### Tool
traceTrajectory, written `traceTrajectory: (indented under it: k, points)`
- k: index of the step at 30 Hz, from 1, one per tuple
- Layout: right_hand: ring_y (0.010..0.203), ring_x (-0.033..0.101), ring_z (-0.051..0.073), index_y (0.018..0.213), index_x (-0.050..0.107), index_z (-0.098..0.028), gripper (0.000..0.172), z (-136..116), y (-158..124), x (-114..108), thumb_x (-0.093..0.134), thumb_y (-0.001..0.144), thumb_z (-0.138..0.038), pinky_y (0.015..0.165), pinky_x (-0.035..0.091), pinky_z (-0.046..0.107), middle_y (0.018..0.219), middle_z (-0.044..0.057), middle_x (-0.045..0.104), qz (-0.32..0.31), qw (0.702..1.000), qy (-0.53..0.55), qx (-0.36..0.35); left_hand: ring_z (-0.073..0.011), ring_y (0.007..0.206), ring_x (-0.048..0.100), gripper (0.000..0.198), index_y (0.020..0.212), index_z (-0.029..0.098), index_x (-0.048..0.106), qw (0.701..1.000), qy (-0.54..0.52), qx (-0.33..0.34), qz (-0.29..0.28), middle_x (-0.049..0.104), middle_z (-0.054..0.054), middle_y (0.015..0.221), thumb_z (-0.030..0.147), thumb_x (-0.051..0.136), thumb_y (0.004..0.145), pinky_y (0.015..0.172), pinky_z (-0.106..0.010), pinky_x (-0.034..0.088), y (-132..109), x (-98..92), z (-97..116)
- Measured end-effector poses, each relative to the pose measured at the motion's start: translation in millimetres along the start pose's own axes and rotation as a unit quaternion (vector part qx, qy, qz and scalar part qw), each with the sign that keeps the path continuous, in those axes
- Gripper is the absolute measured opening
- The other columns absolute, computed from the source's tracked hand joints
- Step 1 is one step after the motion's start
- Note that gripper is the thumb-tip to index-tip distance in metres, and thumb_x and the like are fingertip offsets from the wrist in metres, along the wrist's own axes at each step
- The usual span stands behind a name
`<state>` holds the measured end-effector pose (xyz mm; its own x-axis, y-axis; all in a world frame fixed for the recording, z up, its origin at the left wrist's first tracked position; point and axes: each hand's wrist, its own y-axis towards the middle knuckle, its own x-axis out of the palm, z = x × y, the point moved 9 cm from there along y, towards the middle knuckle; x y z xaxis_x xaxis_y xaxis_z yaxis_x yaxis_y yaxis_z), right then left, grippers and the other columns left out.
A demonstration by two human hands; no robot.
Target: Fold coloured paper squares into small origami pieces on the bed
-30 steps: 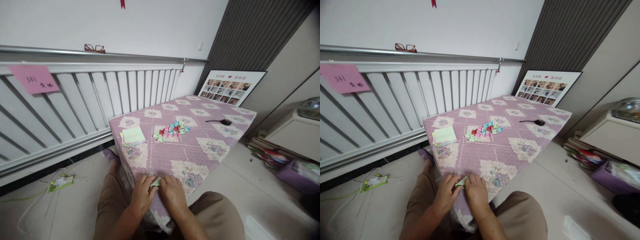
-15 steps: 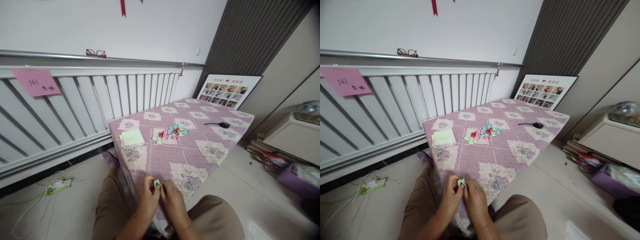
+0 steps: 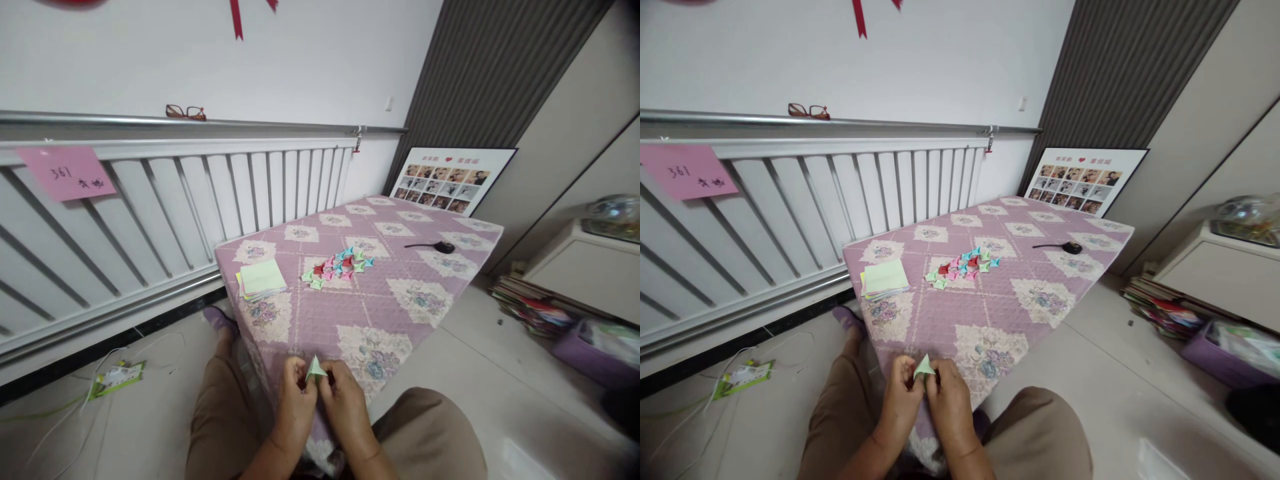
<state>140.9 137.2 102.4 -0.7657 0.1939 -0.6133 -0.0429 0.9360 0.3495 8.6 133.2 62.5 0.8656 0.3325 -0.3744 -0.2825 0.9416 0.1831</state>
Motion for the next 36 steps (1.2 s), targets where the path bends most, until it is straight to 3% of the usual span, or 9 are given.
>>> traceTrajectory:
  k: [6, 16, 25, 36]
  points:
    - [0.076, 0.061, 0.019, 0.09, 0.058, -0.02, 0.019, 6, -2, 7, 0.045, 0.079, -0.012, 0.07, 0.045, 0.029, 0.08, 0.003, 0.064, -0.029, 0.999, -0.045, 0.0, -0.0159, 0.073, 0.053, 0.03, 0.088, 0.021, 0.047, 0.994, 0.068, 0.06, -0.058, 0.05, 0.001, 0.076, 0.002, 0.042, 0.067, 0.071, -0.029, 0.045, 1, 4.9, 10]
    - [0.077, 0.056, 0.021, 0.082, 0.06, -0.02, 0.016, 6, -8, 21, 0.05, 0.079, -0.008, 0.071, 0.037, 0.031, 0.077, 0.002, 0.06, -0.065, 0.986, -0.146, -0.056, -0.0193, 0.086, 0.053, 0.021, 0.088, 0.021, 0.049, 0.976, 0.156, 0.096, -0.116, 0.053, -0.004, 0.09, 0.006, 0.041, 0.077, 0.079, -0.033, 0.043, 1, 12.4, 6]
    - [0.08, 0.052, 0.021, 0.079, 0.059, -0.022, 0.021, 11, -11, 26, 0.052, 0.074, -0.003, 0.074, 0.034, 0.033, 0.079, 0.002, 0.058, -0.06, 0.977, -0.192, -0.073, -0.0177, 0.086, 0.051, 0.03, 0.082, 0.021, 0.051, 0.944, 0.226, 0.125, -0.203, 0.053, -0.002, 0.089, -0.002, 0.039, 0.067, 0.08, -0.03, 0.041, 1, 15.8, 6]
    - [0.076, 0.053, 0.02, 0.083, 0.064, -0.021, 0.017, 9, -16, 27, 0.053, 0.08, -0.008, 0.071, 0.039, 0.032, 0.077, 0.003, 0.057, -0.077, 0.969, -0.19, -0.14, -0.0195, 0.09, 0.05, 0.031, 0.1, 0.021, 0.063, 0.905, 0.284, 0.195, -0.248, 0.057, -0.005, 0.094, 0.007, 0.041, 0.083, 0.083, -0.031, 0.042, -9, 14.8, 10]
